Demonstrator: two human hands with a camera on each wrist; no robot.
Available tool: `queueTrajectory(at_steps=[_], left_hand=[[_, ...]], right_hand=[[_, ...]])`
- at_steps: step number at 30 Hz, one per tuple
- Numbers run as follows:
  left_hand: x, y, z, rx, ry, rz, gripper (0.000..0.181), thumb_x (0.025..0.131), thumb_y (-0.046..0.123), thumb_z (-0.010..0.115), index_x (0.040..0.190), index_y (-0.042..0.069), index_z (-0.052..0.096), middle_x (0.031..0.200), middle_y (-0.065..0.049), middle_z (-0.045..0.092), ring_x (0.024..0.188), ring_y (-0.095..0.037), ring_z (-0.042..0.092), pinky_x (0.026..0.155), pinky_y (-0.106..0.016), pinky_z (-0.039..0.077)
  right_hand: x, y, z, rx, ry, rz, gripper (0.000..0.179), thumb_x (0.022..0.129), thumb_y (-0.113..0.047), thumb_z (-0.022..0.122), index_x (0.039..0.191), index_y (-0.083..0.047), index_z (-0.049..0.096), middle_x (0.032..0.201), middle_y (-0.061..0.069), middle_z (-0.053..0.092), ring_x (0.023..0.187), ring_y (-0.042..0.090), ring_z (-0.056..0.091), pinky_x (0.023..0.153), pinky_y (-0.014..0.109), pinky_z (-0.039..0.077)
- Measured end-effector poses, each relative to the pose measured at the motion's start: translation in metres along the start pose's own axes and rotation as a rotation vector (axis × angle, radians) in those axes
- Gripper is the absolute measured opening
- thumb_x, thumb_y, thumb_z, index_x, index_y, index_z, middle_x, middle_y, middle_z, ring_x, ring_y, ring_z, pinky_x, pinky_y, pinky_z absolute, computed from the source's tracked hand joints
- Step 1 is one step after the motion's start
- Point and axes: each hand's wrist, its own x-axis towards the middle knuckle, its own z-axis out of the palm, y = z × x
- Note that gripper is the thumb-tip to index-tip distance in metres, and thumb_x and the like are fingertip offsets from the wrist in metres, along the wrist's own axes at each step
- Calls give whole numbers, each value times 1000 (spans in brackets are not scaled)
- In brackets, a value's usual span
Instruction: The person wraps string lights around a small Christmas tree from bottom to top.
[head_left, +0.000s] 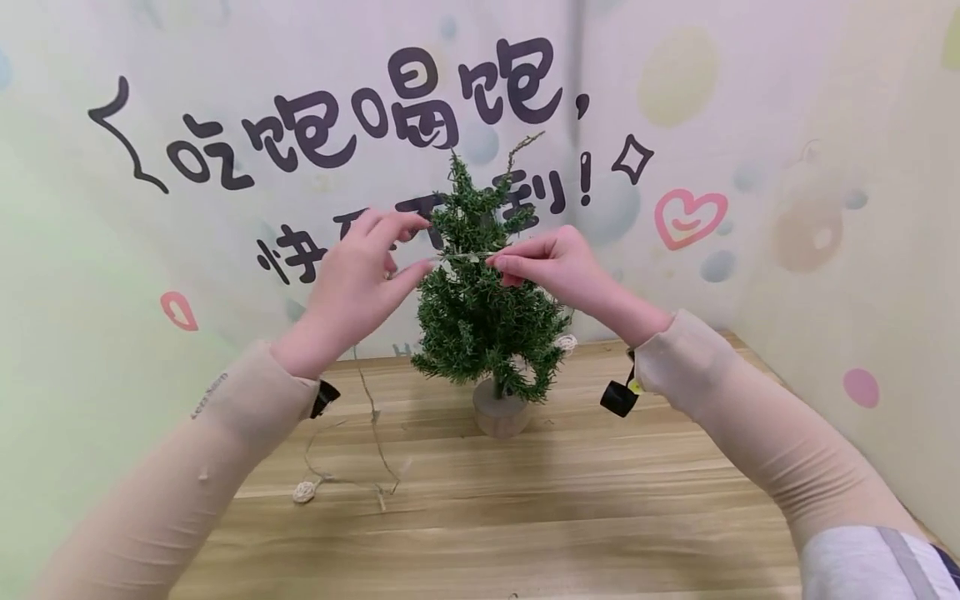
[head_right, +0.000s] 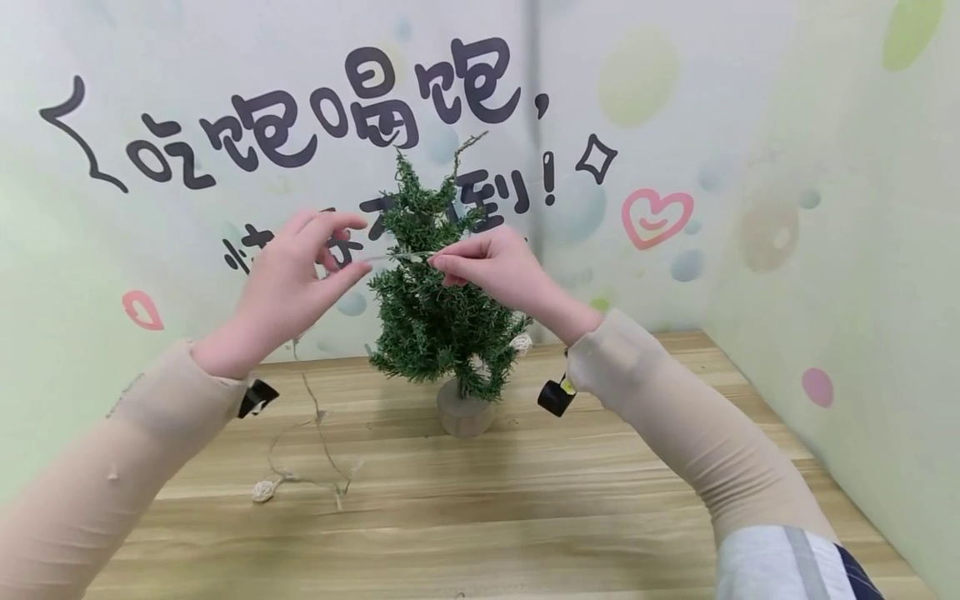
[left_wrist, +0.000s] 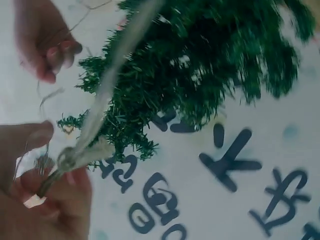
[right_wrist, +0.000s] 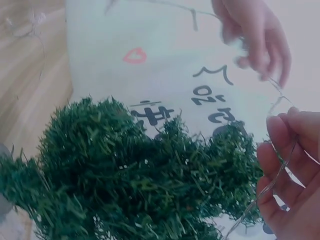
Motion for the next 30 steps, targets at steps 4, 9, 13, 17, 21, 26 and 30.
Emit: queueTrajectory(at_steps=[4,9,13,17,21,26,30], left_hand=[[-5,-7,-15,-199,-298,-305,45,92,26,67,134,18,53,123,-7,57,77,-20,66,60,-34,52],[-9,-19,-34,-350,-532,-449,46,93,33,65,134,20,52,119,-10,60,68,-24,64,47,-33,49],[-11,-30,-45,-447,-578,-472,44,94,33,64,133,15,53,95,-11,64,61,-24,58,59,-33,51],[-16,-44,-50,-598,-600,-511,44,95,24,63,134,8,50,89,-10,62,72,-23,60,66,-36,55],[-23,-58,-51,-669,-656,-548,43,95,20,63,133,7,50,105,-12,63,86,-27,63,55,-34,52],[-32,-74,-57,-608,-702,-523,34,95,21,62,126,8,55,104,-13,60,65,-19,59,45,-26,38],[-30,-79,-70,-565,-639,-445,29,97,19,59,125,14,52,96,-11,59,56,-14,41,52,-28,37]], right_hand=[[1,-4,-5,-39,17,-2,17,91,-9,68,103,0,75,97,15,72,75,17,68,74,26,54],[2,-4,-9,-74,40,-20,16,91,-10,68,102,-2,75,95,15,73,78,30,67,70,29,54],[3,-3,-11,-76,76,-9,18,91,-13,69,103,-2,76,85,13,73,77,30,66,67,27,51],[5,-1,-17,-83,123,16,20,91,-17,70,104,-3,75,77,12,71,73,24,65,60,23,43],[5,2,-23,-84,146,36,21,91,-18,69,106,-3,75,78,11,72,74,24,66,63,23,45],[6,6,-33,-59,202,36,20,91,-17,69,105,-3,75,84,3,71,76,18,63,74,24,49],[6,7,-40,-83,225,35,21,91,-18,69,103,-2,75,86,-2,69,78,14,58,71,24,47]])
